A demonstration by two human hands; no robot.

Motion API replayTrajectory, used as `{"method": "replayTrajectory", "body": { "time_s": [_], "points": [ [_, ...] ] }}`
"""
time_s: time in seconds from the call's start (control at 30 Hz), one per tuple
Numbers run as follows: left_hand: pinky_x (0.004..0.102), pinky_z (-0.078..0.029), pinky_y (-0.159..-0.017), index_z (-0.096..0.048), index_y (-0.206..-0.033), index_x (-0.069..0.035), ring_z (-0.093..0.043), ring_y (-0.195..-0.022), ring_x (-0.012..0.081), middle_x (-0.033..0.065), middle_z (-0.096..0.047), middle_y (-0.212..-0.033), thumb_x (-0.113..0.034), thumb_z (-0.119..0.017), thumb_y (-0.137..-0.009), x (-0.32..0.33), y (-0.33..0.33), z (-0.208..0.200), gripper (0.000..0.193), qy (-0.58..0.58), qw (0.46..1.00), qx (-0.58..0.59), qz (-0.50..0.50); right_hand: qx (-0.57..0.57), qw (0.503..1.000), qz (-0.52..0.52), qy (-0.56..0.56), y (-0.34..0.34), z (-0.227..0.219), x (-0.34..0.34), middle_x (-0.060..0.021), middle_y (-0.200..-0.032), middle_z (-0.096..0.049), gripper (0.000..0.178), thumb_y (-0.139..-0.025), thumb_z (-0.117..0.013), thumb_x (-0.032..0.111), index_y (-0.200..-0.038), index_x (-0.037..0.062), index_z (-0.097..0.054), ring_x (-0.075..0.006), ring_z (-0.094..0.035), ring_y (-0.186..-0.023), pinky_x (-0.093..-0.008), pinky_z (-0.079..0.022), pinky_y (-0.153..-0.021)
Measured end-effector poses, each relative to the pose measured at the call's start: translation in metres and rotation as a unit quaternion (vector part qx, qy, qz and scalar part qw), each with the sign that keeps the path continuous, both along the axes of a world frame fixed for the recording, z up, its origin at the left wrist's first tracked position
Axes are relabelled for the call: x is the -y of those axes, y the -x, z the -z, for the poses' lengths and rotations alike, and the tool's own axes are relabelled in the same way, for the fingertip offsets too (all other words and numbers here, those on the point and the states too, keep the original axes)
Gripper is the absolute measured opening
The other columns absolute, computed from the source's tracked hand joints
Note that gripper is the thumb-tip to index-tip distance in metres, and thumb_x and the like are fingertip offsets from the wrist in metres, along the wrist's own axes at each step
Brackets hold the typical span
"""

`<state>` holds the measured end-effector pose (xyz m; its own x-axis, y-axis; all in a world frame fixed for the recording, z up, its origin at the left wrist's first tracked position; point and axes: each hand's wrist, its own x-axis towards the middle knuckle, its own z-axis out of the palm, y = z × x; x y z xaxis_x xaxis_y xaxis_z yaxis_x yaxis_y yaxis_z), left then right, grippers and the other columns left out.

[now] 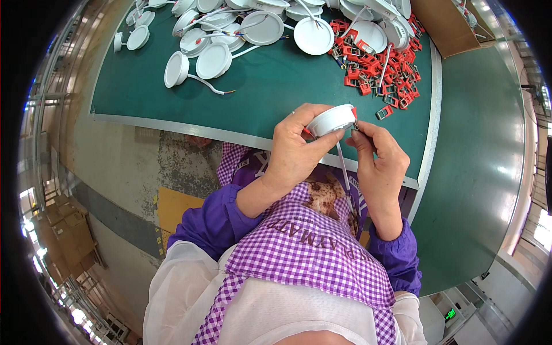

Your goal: Manually assembling LED light components by attaching red clips and wiring to the fixture housing.

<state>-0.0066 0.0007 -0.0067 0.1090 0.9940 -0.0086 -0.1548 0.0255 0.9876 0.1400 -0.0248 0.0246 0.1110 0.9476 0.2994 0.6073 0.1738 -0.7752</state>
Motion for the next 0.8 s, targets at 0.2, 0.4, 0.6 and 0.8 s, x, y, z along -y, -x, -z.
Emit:
{"method": "replayTrajectory", "body": {
  "time_s": [0.2, 0.4, 0.6, 0.8],
  "points": [
    [0.0233, -0.053, -0.079, -0.064, -0.109, 0.002, -0.063, -0.090, 0.0096, 0.0063, -0.068, -0.102, 0.001, -0.073, -0.083, -0.002, 0.005, -0.004, 0.028, -0.028, 0.998, -0.057, 0.029, -0.037, 0.999, 0.001, 0.018, -0.008, 0.011, -0.008, -0.0117, -0.081, -0.069, 0.009, -0.086, -0.066, -0.003, -0.095, -0.0022, -0.064, -0.0164, -0.069, -0.070, -0.0277, -0.052, -0.062],
    [0.0229, -0.052, -0.072, -0.065, -0.108, 0.000, -0.063, -0.083, 0.0076, 0.0034, -0.068, -0.094, -0.006, -0.076, -0.082, 0.002, 0.011, -0.009, 0.029, 0.095, 0.989, 0.103, 0.054, -0.201, 0.972, -0.043, 0.118, -0.017, -0.010, -0.006, -0.0117, -0.102, -0.069, 0.027, -0.084, -0.069, -0.004, -0.110, -0.0043, -0.061, -0.0168, -0.070, -0.085, -0.0267, -0.055, -0.074],
    [0.0239, -0.052, -0.074, -0.065, -0.109, -0.001, -0.062, -0.085, 0.0070, 0.0024, -0.068, -0.094, -0.005, -0.077, -0.081, 0.005, 0.008, -0.014, 0.030, 0.049, 0.992, 0.095, 0.073, -0.263, 0.934, -0.105, 0.217, -0.033, -0.017, -0.008, -0.0174, -0.114, -0.063, 0.053, -0.080, -0.074, -0.002, -0.129, -0.0026, -0.055, -0.0176, -0.068, -0.093, -0.0286, -0.056, -0.082],
    [0.0226, -0.051, -0.073, -0.066, -0.106, -0.002, -0.061, -0.085, 0.0065, 0.0010, -0.067, -0.092, -0.007, -0.077, -0.081, 0.007, 0.016, -0.025, 0.028, 0.026, 0.982, 0.093, 0.163, -0.190, 0.945, -0.107, 0.242, -0.037, -0.052, -0.007, -0.0128, -0.101, -0.068, 0.050, -0.075, -0.078, -0.003, -0.121, -0.0040, -0.059, -0.0151, -0.067, -0.090, -0.0259, -0.055, -0.081]
  ]
}}
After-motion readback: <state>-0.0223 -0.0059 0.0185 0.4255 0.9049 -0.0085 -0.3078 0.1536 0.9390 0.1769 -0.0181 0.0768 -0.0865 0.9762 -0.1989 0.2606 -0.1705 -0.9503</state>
